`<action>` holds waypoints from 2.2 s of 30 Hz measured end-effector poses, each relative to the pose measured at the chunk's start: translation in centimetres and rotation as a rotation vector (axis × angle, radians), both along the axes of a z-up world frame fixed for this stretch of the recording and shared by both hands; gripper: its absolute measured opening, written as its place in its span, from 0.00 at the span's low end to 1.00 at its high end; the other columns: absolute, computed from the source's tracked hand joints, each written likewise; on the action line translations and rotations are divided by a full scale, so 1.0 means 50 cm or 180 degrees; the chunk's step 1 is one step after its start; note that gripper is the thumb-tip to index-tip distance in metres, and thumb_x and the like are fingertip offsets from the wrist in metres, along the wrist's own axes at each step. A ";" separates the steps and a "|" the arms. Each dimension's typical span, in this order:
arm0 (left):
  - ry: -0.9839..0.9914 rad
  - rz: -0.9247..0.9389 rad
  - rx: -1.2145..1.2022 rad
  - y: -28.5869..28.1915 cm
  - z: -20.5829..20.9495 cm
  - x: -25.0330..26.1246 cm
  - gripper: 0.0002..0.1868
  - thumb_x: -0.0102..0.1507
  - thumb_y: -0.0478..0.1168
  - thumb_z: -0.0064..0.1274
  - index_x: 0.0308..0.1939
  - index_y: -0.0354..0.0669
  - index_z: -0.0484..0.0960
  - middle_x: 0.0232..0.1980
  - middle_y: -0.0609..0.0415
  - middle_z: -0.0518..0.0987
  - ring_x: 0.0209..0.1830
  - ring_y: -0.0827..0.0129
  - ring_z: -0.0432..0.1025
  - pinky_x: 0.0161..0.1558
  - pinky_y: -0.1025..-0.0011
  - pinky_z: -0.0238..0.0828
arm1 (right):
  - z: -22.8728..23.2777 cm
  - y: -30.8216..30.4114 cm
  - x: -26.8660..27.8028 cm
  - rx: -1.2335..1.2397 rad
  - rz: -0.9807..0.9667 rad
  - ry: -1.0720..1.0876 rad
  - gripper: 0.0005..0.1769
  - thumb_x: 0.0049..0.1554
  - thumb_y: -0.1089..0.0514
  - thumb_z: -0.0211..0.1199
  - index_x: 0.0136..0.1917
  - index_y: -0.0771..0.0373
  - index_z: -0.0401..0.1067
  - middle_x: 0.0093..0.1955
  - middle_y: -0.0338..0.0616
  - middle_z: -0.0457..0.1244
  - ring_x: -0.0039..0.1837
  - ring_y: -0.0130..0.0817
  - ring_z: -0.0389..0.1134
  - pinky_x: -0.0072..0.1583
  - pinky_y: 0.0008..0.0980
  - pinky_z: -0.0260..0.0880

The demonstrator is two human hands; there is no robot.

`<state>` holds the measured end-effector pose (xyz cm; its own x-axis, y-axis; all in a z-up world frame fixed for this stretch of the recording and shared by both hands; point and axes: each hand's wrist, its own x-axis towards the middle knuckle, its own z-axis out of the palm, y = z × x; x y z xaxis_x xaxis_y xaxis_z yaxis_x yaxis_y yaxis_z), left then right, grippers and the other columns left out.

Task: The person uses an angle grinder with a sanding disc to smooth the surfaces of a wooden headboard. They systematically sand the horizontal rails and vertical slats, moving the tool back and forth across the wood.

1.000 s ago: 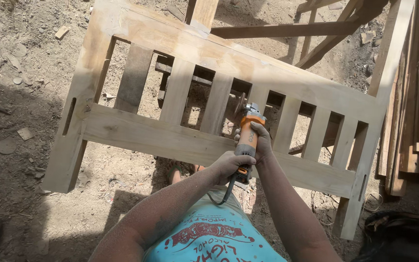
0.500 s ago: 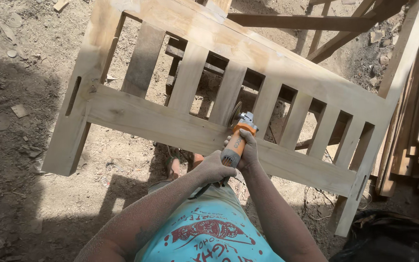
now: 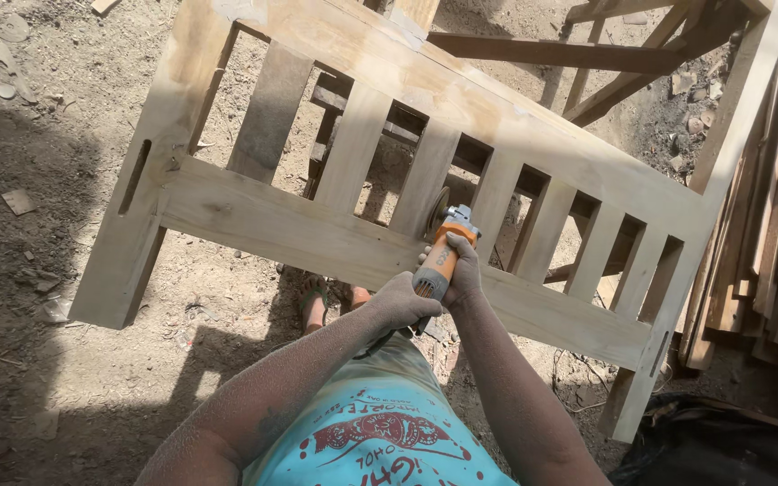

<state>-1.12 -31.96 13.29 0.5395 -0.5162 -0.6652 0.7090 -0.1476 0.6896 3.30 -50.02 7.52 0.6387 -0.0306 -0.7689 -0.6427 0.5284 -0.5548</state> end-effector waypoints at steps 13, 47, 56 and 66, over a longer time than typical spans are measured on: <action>-0.0499 0.0660 -0.0523 -0.050 -0.071 0.069 0.26 0.62 0.52 0.57 0.56 0.39 0.73 0.43 0.51 0.82 0.42 0.70 0.79 0.46 0.67 0.77 | 0.068 -0.061 0.137 -0.0165 0.0195 -0.0544 0.23 0.57 0.50 0.65 0.56 0.66 0.62 0.42 0.49 0.65 0.43 0.42 0.73 0.45 0.41 0.79; -0.4214 -0.2449 0.2829 -0.076 -0.221 0.153 0.12 0.65 0.39 0.44 0.49 0.55 0.80 0.82 0.51 0.56 0.84 0.52 0.42 0.75 0.35 0.32 | 0.191 -0.263 -0.341 -0.0272 -0.1381 -0.1152 0.26 0.51 0.59 0.64 0.61 0.66 0.63 0.46 0.49 0.66 0.47 0.41 0.73 0.53 0.44 0.78; -0.4048 -0.3641 0.3208 -0.135 -0.158 0.205 0.20 0.72 0.46 0.40 0.60 0.46 0.83 0.71 0.47 0.72 0.85 0.39 0.41 0.76 0.28 0.30 | 0.276 -0.301 -0.494 -0.0934 -0.1757 -0.1185 0.24 0.52 0.58 0.61 0.59 0.71 0.65 0.45 0.53 0.66 0.46 0.44 0.72 0.51 0.47 0.79; -0.3432 -0.1470 0.2344 -0.120 -0.166 0.135 0.12 0.60 0.40 0.50 0.42 0.42 0.86 0.67 0.50 0.75 0.83 0.52 0.48 0.80 0.46 0.40 | 0.191 -0.488 -0.575 -0.0816 -0.2572 -0.1122 0.24 0.51 0.55 0.60 0.57 0.70 0.65 0.44 0.54 0.66 0.47 0.47 0.71 0.53 0.48 0.76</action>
